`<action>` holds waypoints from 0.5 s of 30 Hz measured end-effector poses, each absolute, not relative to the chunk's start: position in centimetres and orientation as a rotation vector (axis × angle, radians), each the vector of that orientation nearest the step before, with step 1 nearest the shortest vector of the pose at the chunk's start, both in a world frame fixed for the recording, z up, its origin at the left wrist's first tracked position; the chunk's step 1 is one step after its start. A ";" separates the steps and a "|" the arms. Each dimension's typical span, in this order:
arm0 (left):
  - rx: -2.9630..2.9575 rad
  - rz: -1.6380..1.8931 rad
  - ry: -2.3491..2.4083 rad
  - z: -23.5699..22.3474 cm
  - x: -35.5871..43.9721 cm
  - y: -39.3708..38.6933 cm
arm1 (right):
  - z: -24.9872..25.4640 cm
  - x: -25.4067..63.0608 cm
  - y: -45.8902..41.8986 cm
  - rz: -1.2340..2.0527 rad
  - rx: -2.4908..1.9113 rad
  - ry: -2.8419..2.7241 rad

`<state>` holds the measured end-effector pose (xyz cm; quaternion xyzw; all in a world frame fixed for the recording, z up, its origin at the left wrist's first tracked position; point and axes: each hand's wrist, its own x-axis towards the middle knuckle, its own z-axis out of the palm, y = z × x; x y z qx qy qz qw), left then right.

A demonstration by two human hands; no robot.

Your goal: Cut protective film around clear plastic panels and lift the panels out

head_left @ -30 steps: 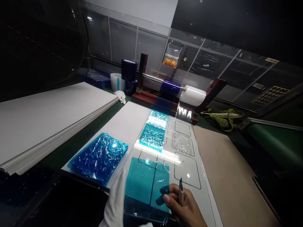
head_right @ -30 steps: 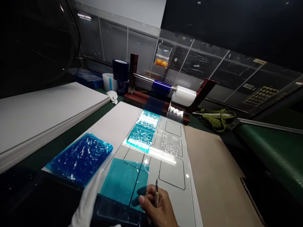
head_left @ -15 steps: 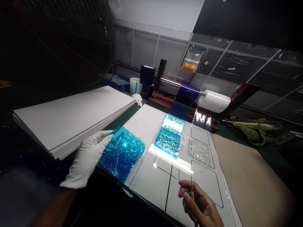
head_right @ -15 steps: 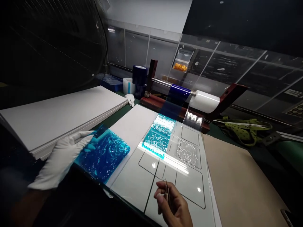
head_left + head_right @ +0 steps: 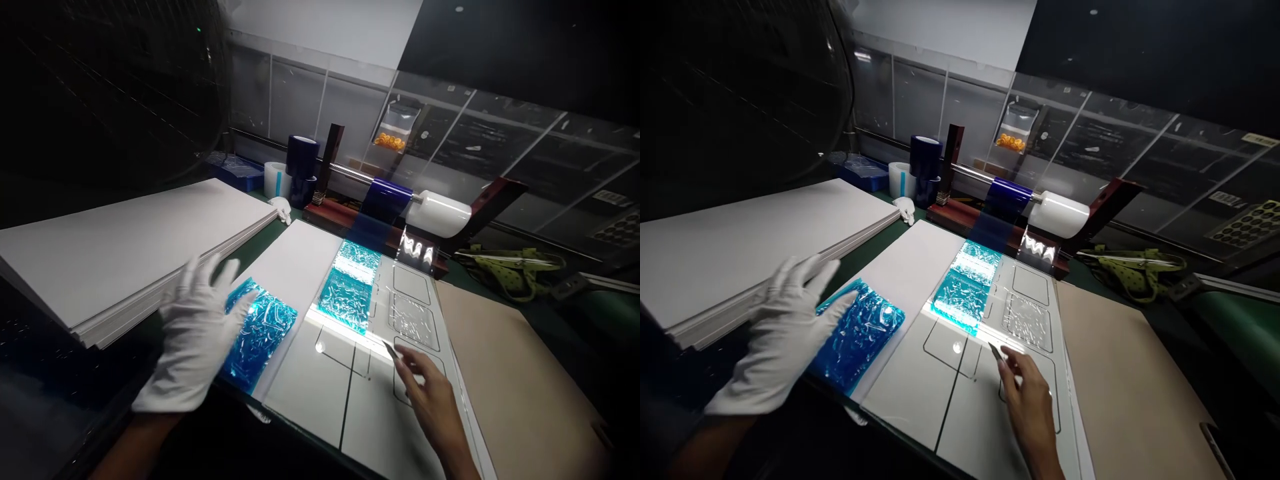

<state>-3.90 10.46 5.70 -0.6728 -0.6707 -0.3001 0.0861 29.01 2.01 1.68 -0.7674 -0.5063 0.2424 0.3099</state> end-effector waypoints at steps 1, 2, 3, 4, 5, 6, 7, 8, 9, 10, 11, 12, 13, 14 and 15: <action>-2.131 -0.847 -1.904 5.7 -2.3 10.3 | 1.5 29.2 3.1 0.557 -2.072 -1.376; -2.291 -0.823 -1.800 5.4 -0.4 10.3 | 1.4 29.3 4.1 0.485 -2.103 -1.421; -2.464 -0.803 -1.710 5.0 1.7 10.3 | 1.2 29.3 5.1 0.431 -2.117 -1.469; -2.588 -0.760 -1.642 4.5 3.9 10.6 | 1.1 29.2 6.0 0.395 -2.118 -1.506; -2.662 -0.732 -1.588 3.7 6.0 11.0 | 1.1 29.0 6.7 0.378 -2.111 -1.525; -2.717 -0.704 -1.556 2.9 8.0 11.6 | 1.0 28.8 7.3 0.377 -2.100 -1.528; -2.759 -0.676 -1.541 2.0 9.6 12.4 | 1.0 28.6 7.7 0.392 -2.083 -1.523; -2.799 -0.645 -1.527 1.1 10.9 13.2 | 1.0 28.5 7.9 0.417 -2.060 -1.519; -2.835 -0.609 -1.519 0.3 11.9 14.0 | 0.9 28.3 8.1 0.453 -2.031 -1.513; -2.864 -0.572 -1.517 -0.4 12.5 14.8 | 0.9 28.3 8.2 0.501 -1.996 -1.503; -2.888 -0.538 -1.510 -0.9 12.7 15.5 | 0.8 28.4 8.2 0.556 -1.955 -1.488; -2.903 -0.509 -1.500 -1.1 12.8 16.0 | 0.8 28.5 8.2 0.616 -1.911 -1.467; -2.909 -0.492 -1.484 -1.2 12.6 16.5 | 0.8 28.8 8.1 0.674 -1.871 -1.436; -2.908 -0.485 -1.459 -1.1 12.4 16.8 | 0.8 29.0 8.1 0.731 -1.835 -1.399; -2.899 -0.488 -1.429 -0.8 12.2 17.1 | 0.9 29.4 8.0 0.782 -1.804 -1.357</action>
